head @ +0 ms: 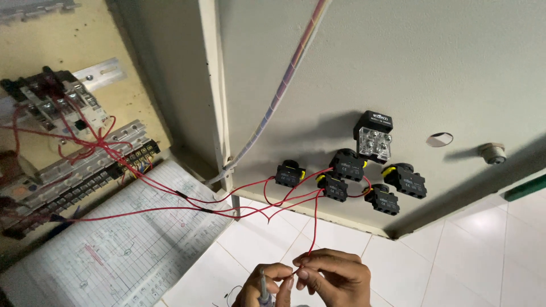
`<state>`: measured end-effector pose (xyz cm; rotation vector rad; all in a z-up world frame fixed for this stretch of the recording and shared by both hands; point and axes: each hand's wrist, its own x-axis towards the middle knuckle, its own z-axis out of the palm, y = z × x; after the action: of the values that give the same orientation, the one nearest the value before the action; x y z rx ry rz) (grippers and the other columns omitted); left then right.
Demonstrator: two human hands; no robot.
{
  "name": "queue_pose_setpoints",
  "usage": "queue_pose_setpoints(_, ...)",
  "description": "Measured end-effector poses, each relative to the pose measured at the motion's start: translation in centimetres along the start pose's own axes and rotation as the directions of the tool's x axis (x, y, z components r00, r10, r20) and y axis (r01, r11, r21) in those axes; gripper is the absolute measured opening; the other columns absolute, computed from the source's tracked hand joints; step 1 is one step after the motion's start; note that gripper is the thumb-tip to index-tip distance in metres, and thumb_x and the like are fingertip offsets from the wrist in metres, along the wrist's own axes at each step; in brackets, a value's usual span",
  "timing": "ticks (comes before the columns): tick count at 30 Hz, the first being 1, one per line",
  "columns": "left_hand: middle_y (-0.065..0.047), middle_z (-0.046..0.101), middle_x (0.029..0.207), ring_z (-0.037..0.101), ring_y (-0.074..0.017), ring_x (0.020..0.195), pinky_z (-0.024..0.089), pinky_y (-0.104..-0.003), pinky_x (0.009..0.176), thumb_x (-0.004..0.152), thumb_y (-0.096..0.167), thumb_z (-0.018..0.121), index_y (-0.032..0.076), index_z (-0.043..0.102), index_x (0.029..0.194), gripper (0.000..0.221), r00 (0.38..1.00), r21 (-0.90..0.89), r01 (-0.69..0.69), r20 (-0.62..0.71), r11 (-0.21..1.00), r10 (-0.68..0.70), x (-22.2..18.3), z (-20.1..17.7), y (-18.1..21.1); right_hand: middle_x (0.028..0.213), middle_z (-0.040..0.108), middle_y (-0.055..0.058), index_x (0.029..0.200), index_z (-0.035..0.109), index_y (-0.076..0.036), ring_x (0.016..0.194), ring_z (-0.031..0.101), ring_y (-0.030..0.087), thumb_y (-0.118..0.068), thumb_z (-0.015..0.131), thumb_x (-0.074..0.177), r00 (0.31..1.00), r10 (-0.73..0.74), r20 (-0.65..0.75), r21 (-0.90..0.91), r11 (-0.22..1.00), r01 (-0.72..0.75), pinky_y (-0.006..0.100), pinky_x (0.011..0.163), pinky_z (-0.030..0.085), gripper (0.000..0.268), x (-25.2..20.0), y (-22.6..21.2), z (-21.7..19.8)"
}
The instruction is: Wiring and testing components inside an electrical control panel using a voltage tester screwdriver and referring to a diagram.
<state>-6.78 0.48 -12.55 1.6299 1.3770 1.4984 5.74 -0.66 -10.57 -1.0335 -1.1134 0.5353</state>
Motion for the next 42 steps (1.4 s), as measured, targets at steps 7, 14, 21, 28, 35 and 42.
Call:
queue_pose_setpoints(7, 0.009, 0.069, 0.073, 0.064, -0.0072, 0.036, 0.057, -0.017, 0.033, 0.077, -0.008, 0.072, 0.005, 0.077, 0.077, 0.014, 0.997, -0.546, 0.053, 0.082, 0.836, -0.01, -0.3, 2.3, -2.4, 0.069, 0.063, 0.016, 0.098, 0.063, 0.007, 0.049, 0.06, 0.02, -0.008, 0.082, 0.087, 0.922, 0.305, 0.237, 0.313, 0.875, -0.37, 0.029, 0.043, 0.05, 0.026, 0.1, 0.9, -1.0)
queue_pose_setpoints(14, 0.018, 0.071, 0.064, 0.066, 0.0018, 0.044, 0.051, -0.013, 0.043, 0.077, 0.028, 0.081, 0.027, 0.077, 0.08, 0.006, 0.999, 0.054, -0.031, 0.037, 0.998, 0.029, 0.4, 0.3, -2.7, 0.075, 0.068, 0.016, 0.079, 0.075, 0.005, 0.05, 0.063, 0.02, -0.006, 0.075, 0.088, 0.969, 0.033, 0.247, -0.024, 0.999, -0.028, 0.025, 0.041, 0.057, 0.014, 4.0, -1.4, -1.1)
queue_pose_setpoints(21, 0.02, 0.068, 0.058, 0.046, -0.0041, 0.032, 0.038, -0.021, 0.031, 0.08, 0.031, 0.072, 0.019, 0.052, 0.054, 0.035, 0.998, 0.052, 0.018, 0.051, 0.998, -0.02, -1.3, 0.8, -7.0, 0.083, 0.074, 0.017, 0.094, 0.072, 0.007, 0.051, 0.068, 0.02, -0.002, 0.066, 0.094, 0.941, -0.225, -0.254, -0.331, 0.934, 0.134, 0.024, 0.045, 0.057, 0.011, 6.1, 1.1, 0.3)
queue_pose_setpoints(28, 0.015, 0.067, 0.061, 0.048, -0.0011, 0.039, 0.039, -0.019, 0.037, 0.087, 0.025, 0.068, 0.017, 0.05, 0.067, 0.027, 0.985, -0.06, -0.141, 0.091, 0.988, 0.146, -1.9, 0.8, -7.4, 0.095, 0.073, 0.024, 0.104, 0.069, 0.008, 0.047, 0.064, 0.021, -0.002, 0.058, 0.1, 0.919, -0.35, -0.18, -0.358, 0.894, 0.27, 0.026, 0.047, 0.059, 0.015, 7.4, 1.0, 1.3)
queue_pose_setpoints(35, 0.012, 0.068, 0.064, 0.049, -0.004, 0.045, 0.039, -0.021, 0.044, 0.082, 0.02, 0.067, 0.02, 0.045, 0.066, 0.027, 0.985, -0.056, -0.149, 0.083, 0.987, 0.153, -1.6, 1.1, -6.7, 0.08, 0.075, 0.013, 0.119, 0.068, -0.001, 0.046, 0.065, 0.015, 0.001, 0.07, 0.094, 0.943, -0.283, -0.175, -0.482, 0.86, 0.168, 0.021, 0.045, 0.051, 0.026, 8.5, -0.5, 0.9)
queue_pose_setpoints(42, 0.013, 0.072, 0.068, 0.054, -0.005, 0.045, 0.044, -0.021, 0.043, 0.082, 0.026, 0.07, 0.02, 0.049, 0.065, 0.028, 0.975, -0.025, -0.155, 0.157, 0.988, 0.157, -2.3, 1.1, -8.2, 0.092, 0.074, 0.018, 0.104, 0.06, 0.004, 0.077, 0.075, 0.025, 0.011, 0.071, 0.091, 0.758, -0.599, 0.257, -0.571, 0.539, 0.619, 0.034, 0.074, 0.064, 0.018, 8.9, 0.9, -2.1)
